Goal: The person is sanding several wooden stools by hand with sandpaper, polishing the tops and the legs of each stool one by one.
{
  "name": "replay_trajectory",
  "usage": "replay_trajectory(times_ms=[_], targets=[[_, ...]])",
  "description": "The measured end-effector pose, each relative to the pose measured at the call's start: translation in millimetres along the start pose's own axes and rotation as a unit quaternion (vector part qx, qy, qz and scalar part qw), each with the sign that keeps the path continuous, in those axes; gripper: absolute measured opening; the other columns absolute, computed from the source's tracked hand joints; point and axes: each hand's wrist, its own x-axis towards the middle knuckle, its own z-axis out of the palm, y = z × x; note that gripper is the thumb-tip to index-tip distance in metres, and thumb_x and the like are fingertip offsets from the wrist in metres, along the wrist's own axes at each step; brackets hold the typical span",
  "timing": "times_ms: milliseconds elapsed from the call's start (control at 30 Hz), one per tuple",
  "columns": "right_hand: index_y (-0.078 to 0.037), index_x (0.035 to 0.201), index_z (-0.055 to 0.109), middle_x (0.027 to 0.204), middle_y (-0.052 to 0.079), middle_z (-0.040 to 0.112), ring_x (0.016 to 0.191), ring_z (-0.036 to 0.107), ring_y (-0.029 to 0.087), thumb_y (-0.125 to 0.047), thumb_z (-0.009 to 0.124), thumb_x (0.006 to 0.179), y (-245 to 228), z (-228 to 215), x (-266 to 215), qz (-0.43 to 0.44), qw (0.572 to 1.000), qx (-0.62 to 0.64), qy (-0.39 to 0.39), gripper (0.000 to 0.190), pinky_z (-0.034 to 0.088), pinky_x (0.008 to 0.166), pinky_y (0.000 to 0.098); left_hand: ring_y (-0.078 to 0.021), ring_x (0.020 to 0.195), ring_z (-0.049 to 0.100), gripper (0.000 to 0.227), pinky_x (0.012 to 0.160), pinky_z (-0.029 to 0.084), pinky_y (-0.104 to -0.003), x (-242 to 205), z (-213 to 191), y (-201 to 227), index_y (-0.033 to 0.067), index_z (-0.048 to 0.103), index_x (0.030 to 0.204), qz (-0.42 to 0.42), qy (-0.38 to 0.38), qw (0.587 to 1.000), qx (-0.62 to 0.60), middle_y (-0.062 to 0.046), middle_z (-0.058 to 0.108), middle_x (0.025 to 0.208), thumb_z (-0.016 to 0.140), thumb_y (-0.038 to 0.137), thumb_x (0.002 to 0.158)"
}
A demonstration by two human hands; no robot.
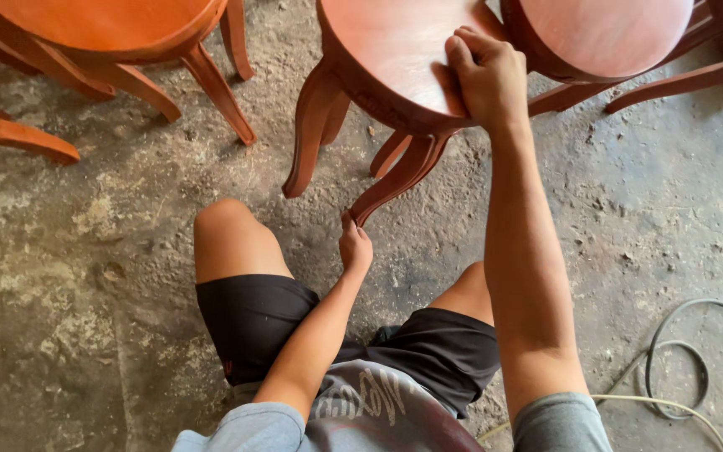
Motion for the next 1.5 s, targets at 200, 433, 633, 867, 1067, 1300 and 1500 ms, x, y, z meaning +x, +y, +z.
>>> replay_trajectory(times_ms=[200,433,633,867,1067,1300,1500], targets=[[-0.005,0.095,0.074,0.074,0.009,0.07,0.061,0.059,0.016,-0.032,0.062,0.107,-7,-2,-2,0.142,0.988,-0.005,-0.061,0.032,0.052,0.063,0.0372,-0.0432,0.111,0.068,0.058,0.09,0.055,-0.047,5,5,-7,0.0031,0.029,0.158,-0.032,-0.037,0.999,-0.008,-0.03,0.064,0.128,0.048,0.009,0.103],[-0.006,0.114,0.074,0.098,0.01,0.075,0.08,0.073,0.014,-0.031,0.067,0.106,5,4,-4,-0.035,0.999,0.01,0.023,0.028,0.057,0.072,0.034,-0.0421,0.131,0.056,0.054,0.105,0.051,-0.045,-10,-2,14,-0.0027,0.036,0.155,0.049,0.012,0.997,-0.057,-0.029,0.047,0.152,0.046,0.006,0.103],[-0.004,0.106,0.077,0.093,0.015,0.077,0.077,0.071,0.026,-0.027,0.068,0.105,2,3,-2,0.001,1.0,-0.021,0.01,0.025,0.055,0.076,0.038,-0.0441,0.153,0.034,0.049,0.128,0.033,-0.049,-27,-25,138,-0.0113,0.033,0.156,0.34,0.078,0.928,-0.128,-0.031,0.031,0.164,0.04,0.002,0.109],[-0.006,0.121,0.075,0.102,0.017,0.077,0.089,0.078,0.023,-0.03,0.067,0.105,7,6,-3,0.031,0.999,0.006,0.011,0.03,0.058,0.08,0.0344,-0.0429,0.155,0.033,0.053,0.13,0.032,-0.048,-15,-46,182,-0.0063,0.029,0.159,0.438,0.053,0.892,-0.096,-0.029,0.03,0.165,0.042,0.001,0.108],[-0.003,0.111,0.078,0.094,0.015,0.077,0.081,0.076,0.024,-0.03,0.069,0.105,14,5,3,0.001,0.999,-0.031,0.037,0.029,0.056,0.074,0.036,-0.0417,0.158,0.029,0.053,0.132,0.029,-0.051,-41,-55,167,-0.0049,0.029,0.161,0.379,0.063,0.915,-0.12,-0.028,0.032,0.167,0.038,-0.001,0.109],[-0.004,0.091,0.077,0.068,0.008,0.071,0.059,0.068,0.016,-0.031,0.066,0.108,28,2,10,0.038,0.999,0.009,0.026,0.034,0.051,0.057,0.0338,-0.0418,0.158,0.024,0.055,0.127,0.031,-0.047,-31,-24,206,-0.0062,0.024,0.16,0.387,0.043,0.905,-0.171,-0.028,0.025,0.167,0.039,0.0,0.107],[-0.002,0.084,0.072,0.066,0.009,0.07,0.055,0.067,0.017,-0.032,0.067,0.106,40,13,2,0.073,0.997,-0.008,0.026,0.038,0.051,0.055,0.0352,-0.0396,0.156,0.03,0.059,0.13,0.032,-0.048,-28,-32,114,-0.0046,0.029,0.16,0.291,0.101,0.948,-0.085,-0.023,0.035,0.166,0.043,-0.007,0.103]])
